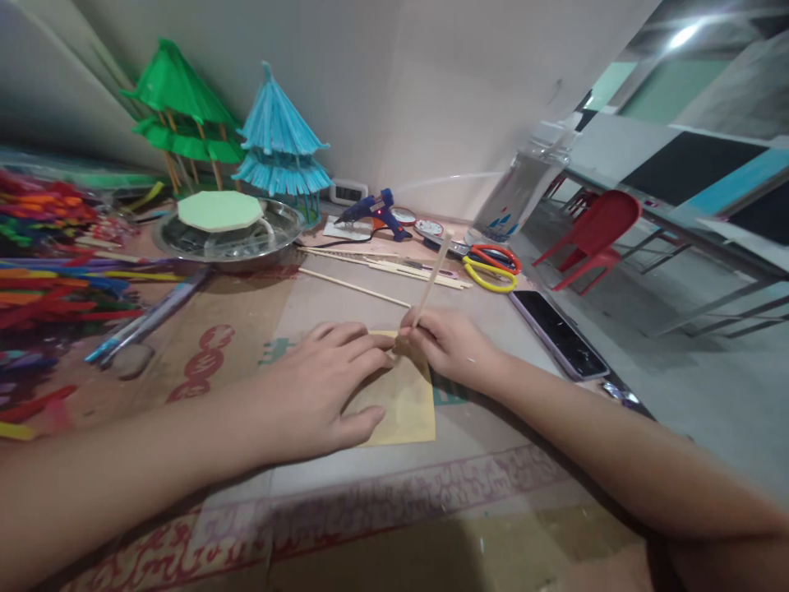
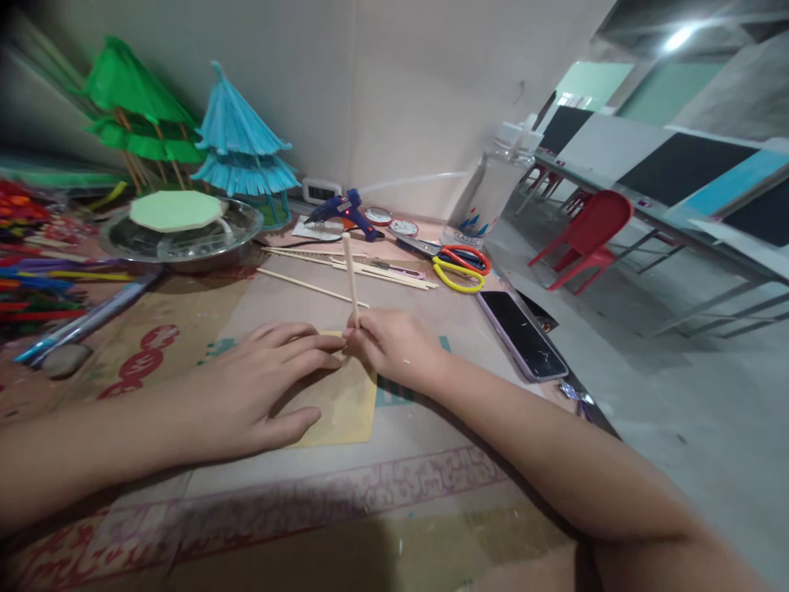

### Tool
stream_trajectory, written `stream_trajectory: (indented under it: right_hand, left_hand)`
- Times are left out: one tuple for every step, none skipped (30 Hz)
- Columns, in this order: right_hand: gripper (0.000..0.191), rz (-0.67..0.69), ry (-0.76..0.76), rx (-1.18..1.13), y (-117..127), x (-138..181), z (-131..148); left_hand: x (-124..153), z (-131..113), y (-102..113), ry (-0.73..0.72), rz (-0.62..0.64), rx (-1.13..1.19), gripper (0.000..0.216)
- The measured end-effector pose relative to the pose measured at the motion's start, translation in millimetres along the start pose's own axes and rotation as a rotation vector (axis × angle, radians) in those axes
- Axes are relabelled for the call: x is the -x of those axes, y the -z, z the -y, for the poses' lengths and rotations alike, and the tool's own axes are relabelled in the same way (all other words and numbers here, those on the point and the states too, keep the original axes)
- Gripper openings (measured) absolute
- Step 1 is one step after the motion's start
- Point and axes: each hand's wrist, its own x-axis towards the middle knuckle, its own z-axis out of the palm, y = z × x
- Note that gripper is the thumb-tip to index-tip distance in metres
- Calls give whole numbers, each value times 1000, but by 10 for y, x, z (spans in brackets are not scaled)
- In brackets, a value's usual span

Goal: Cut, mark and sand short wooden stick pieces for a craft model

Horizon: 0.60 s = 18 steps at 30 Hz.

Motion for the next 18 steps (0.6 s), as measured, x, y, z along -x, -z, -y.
stream_trajectory:
  right_hand:
    - [22, -4, -14, 12, 0, 3, 4]
    - [23, -4, -31, 9, 0, 7, 12]
    - [22, 1, -43, -5, -2, 11, 22]
    - [22, 12, -44, -23, -5, 14, 33]
    - [21, 22, -36, -35, -8, 15, 41]
    - [21, 27, -24, -35, -9, 14, 44]
    - [21, 27, -12, -20, -9, 12, 43]
    - [22, 20, -11, 3, -7, 11, 38]
    - [22, 11, -22, 25, -2, 13, 31]
    - [23, 4, -41, 36, 4, 16, 25]
    - [24, 5, -59, 32, 9, 22, 20]
    - [24, 13, -67, 15, 13, 26, 17]
    - [23, 23, -64, -8, 15, 29, 16]
    - [22, 30, -56, -29, 15, 28, 15]
    - [22, 29, -45, -44, 13, 25, 14]
    - [21, 21, -36, -49, 10, 19, 11]
    - [21, 7, -33, -48, 7, 13, 8]
    - [22, -6, -41, -45, 5, 9, 6]
  left_hand:
    - [0, 1, -2, 3, -3, 2, 44]
    - [1, 3, -5, 3, -7, 2, 43]
    - [3, 4, -8, 0, -9, 0, 42]
    - [5, 4, -10, -5, -11, -4, 41]
    - [8, 4, -12, -9, -12, -10, 40]
    - [11, 4, -13, -9, -12, -14, 41]
    - [14, 3, -13, -8, -13, -16, 42]
    - [17, 2, -12, -4, -13, -14, 42]
    - [19, 2, -10, 2, -12, -9, 42]
    - [20, 2, -8, 6, -10, -2, 40]
    - [21, 3, -7, 8, -8, 3, 39]
    - [20, 5, -6, 7, -6, 6, 38]
    - [20, 6, -6, 3, -5, 6, 38]
    - [19, 7, -7, 0, -4, 2, 38]
    - [18, 7, -8, -2, -5, -2, 37]
    - [17, 6, -10, -1, -9, -7, 37]
    - [16, 4, -11, 3, -12, -10, 37]
    - [15, 2, -12, 6, -12, -8, 37]
